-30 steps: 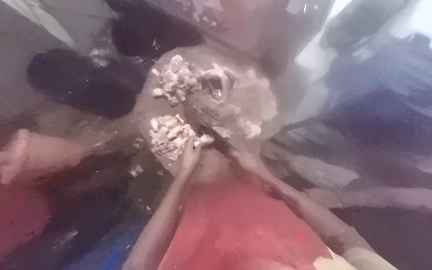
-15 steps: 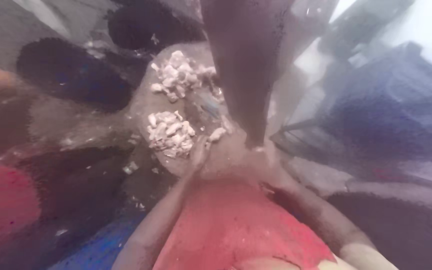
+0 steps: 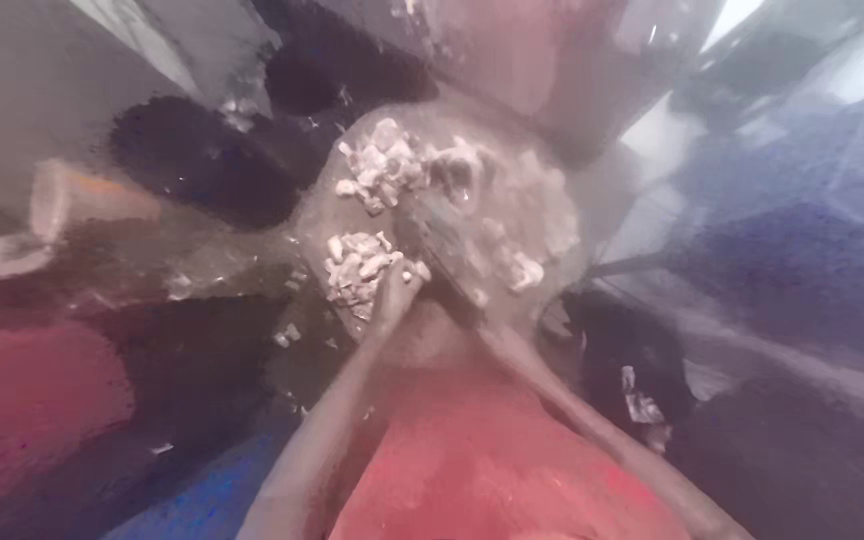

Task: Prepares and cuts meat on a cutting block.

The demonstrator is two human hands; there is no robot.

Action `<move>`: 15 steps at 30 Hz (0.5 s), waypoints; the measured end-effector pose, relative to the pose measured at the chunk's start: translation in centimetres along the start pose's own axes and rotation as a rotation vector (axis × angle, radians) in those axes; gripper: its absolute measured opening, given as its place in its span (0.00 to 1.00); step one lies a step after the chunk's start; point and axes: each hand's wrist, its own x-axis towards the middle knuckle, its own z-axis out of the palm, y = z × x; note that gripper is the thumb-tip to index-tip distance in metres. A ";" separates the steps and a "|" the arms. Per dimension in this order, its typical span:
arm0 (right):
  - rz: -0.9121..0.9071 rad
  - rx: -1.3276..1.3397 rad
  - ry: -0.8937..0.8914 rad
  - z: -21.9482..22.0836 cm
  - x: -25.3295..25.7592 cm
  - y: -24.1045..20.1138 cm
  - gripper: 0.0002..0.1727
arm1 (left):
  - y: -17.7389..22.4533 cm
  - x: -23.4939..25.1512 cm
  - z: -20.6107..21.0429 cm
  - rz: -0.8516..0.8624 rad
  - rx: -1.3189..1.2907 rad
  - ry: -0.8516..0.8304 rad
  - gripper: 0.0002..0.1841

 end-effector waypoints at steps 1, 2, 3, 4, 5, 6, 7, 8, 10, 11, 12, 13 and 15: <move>0.032 0.000 -0.039 -0.6 -1.4 0.5 0.35 | 0.8 0.4 -1.9 0.007 -0.049 0.056 0.16; 0.068 -0.015 -0.098 -1.3 -2.8 1.0 0.34 | 1.6 1.1 -3.4 0.025 -0.056 0.080 0.19; 0.096 -0.066 -0.166 -2.0 -3.8 1.6 0.34 | 2.6 2.1 -4.5 0.058 -0.008 0.086 0.25; 0.100 -0.130 -0.223 -2.8 -4.6 1.8 0.32 | 3.3 3.6 -4.5 0.108 0.066 0.099 0.30; 0.089 -0.211 -0.256 -3.3 -5.0 2.1 0.31 | 3.3 5.8 -3.3 0.190 0.145 0.111 0.30; 0.083 -0.287 -0.262 -3.6 -5.1 2.1 0.30 | 3.4 7.6 -1.6 0.290 0.215 0.073 0.28; 0.076 -0.347 -0.266 -3.8 -5.1 2.0 0.30 | 3.4 8.8 0.6 0.393 0.282 -0.013 0.26; 0.055 -0.396 -0.262 -4.0 -4.9 1.7 0.29 | 3.7 9.5 2.9 0.466 0.356 -0.134 0.26; -0.018 -0.457 -0.230 -4.2 -4.5 1.7 0.27 | 5.4 9.5 6.6 0.545 0.491 -0.305 0.24; -0.057 -0.455 -0.207 -4.4 -4.3 1.9 0.26 | 6.3 9.2 7.6 0.541 0.514 -0.344 0.22; -0.079 -0.434 -0.204 -4.8 -4.1 2.3 0.25 | 6.5 9.3 8.3 0.533 0.516 -0.356 0.20; -0.081 -0.406 -0.215 -5.2 -3.9 2.5 0.26 | 6.6 9.3 8.3 0.501 0.500 -0.383 0.18; -0.039 -0.317 -0.260 -5.7 -3.8 3.1 0.30 | 7.5 8.1 6.1 0.376 0.384 -0.437 0.21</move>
